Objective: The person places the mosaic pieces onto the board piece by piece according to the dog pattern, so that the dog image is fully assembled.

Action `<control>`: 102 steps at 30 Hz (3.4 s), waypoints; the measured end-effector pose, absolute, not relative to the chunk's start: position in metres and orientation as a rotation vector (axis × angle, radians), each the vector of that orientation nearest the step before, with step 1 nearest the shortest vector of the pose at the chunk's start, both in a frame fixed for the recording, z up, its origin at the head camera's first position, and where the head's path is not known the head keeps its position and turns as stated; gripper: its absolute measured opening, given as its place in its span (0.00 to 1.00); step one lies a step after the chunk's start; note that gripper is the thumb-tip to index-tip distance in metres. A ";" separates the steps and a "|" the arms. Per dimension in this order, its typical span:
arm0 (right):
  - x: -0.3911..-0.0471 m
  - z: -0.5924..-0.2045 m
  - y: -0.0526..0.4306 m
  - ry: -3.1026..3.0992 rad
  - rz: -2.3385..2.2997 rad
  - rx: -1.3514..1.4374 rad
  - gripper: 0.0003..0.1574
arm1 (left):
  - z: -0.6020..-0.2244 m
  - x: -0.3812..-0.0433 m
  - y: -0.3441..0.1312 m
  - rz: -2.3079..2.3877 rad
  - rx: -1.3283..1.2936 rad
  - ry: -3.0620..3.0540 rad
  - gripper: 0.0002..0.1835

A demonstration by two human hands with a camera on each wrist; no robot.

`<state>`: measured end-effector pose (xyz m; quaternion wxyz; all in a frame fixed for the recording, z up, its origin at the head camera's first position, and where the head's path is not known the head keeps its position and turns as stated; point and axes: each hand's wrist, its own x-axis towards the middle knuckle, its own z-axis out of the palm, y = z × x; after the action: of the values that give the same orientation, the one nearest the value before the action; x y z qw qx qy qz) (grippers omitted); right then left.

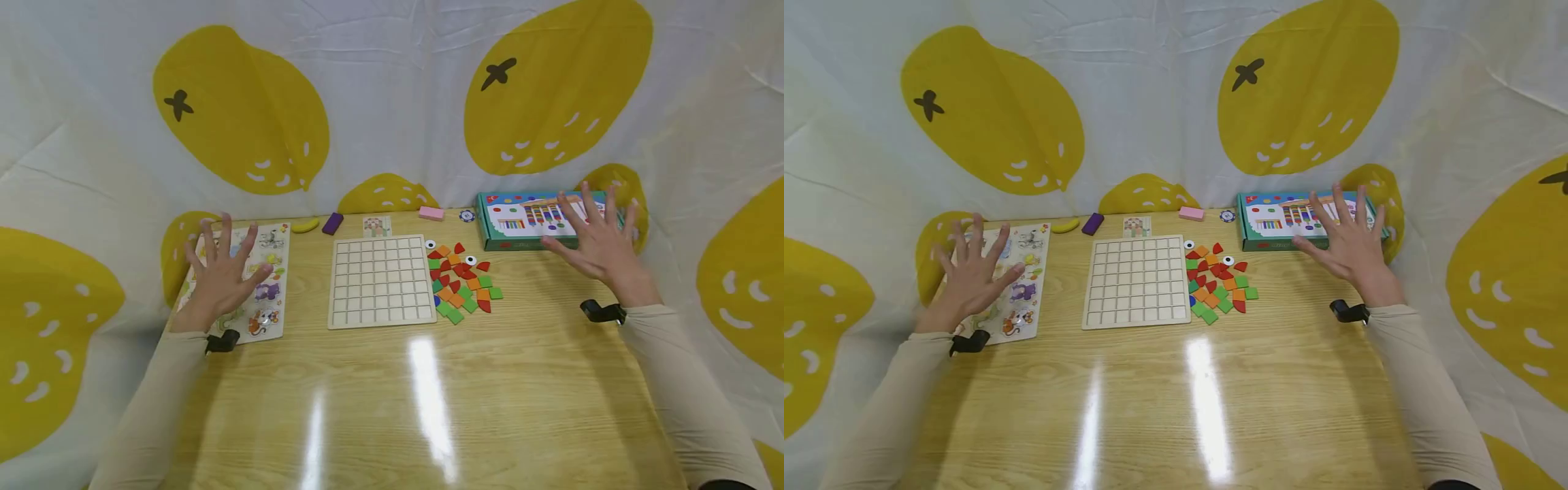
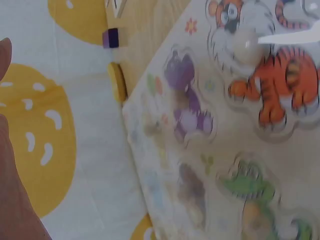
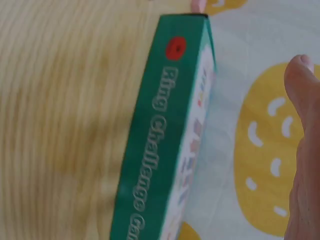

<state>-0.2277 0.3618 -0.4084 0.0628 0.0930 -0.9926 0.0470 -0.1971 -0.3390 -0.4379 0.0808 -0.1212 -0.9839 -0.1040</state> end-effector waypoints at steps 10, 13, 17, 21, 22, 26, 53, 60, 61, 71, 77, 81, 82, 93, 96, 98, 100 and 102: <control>-0.232 -0.445 0.328 -2.963 0.254 0.344 0.56 | -0.472 -0.197 -0.296 -0.417 -0.479 -2.962 0.45; -0.232 -0.458 0.321 -2.896 0.331 0.379 0.55 | -0.478 -0.195 -0.281 -0.409 -0.521 -2.998 0.45; -0.230 -0.476 0.309 -2.763 0.466 0.460 0.45 | -0.483 -0.188 -0.259 -0.413 -0.623 -3.089 0.47; -0.228 -0.490 0.293 -2.694 0.621 0.486 0.29 | -0.490 -0.179 -0.238 -0.597 -0.723 -3.135 0.51; -0.228 -0.492 0.288 -2.693 0.667 0.485 0.26 | -0.492 -0.176 -0.234 -0.687 -0.726 -3.139 0.52; -0.230 -0.499 0.270 -2.736 0.777 0.478 0.22 | -0.500 -0.165 -0.220 -1.003 -0.626 -3.130 0.56; -0.251 -0.475 0.195 -2.619 1.352 0.464 0.21 | -0.529 -0.152 -0.208 -0.811 -0.556 -3.006 0.58; -0.285 -0.478 0.098 -2.621 1.666 0.534 0.23 | -0.530 -0.154 -0.209 -0.806 -0.542 -3.035 0.58; -0.290 -0.480 0.083 -2.629 1.657 0.570 0.23 | -0.530 -0.154 -0.209 -0.801 -0.539 -3.036 0.58; -0.316 -0.512 0.002 -2.840 1.214 0.787 0.17 | -0.535 -0.149 -0.206 -0.768 -0.539 -3.031 0.58; -0.322 -0.509 -0.002 -2.796 1.246 0.749 0.14 | -0.536 -0.152 -0.207 -0.755 -0.525 -3.018 0.58; -0.325 -0.508 -0.003 -2.772 1.317 0.708 0.12 | -0.537 -0.154 -0.209 -0.738 -0.520 -3.022 0.58; -0.325 -0.507 -0.002 -2.774 1.319 0.705 0.12 | -0.537 -0.154 -0.209 -0.736 -0.521 -3.022 0.58; -0.315 -0.481 0.067 -2.795 1.296 0.678 0.22 | -0.532 -0.152 -0.207 -0.767 -0.525 -3.029 0.58; -0.307 -0.467 0.111 -2.885 1.140 0.636 0.20 | -0.531 -0.151 -0.206 -0.772 -0.522 -3.027 0.58; -0.302 -0.462 0.131 -2.948 1.025 0.627 0.20 | -0.531 -0.151 -0.208 -0.767 -0.517 -3.026 0.57; -0.300 -0.461 0.144 -3.017 0.912 0.606 0.19 | -0.530 -0.151 -0.210 -0.763 -0.517 -3.019 0.57; -0.299 -0.463 0.150 -3.077 0.813 0.592 0.19 | -0.530 -0.151 -0.211 -0.768 -0.520 -3.011 0.57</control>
<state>-0.2989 0.1496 -0.4629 -0.0479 0.1827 -0.9494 0.2510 -0.1512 -0.2112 -0.5296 -0.0045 -0.1651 -0.9557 -0.2438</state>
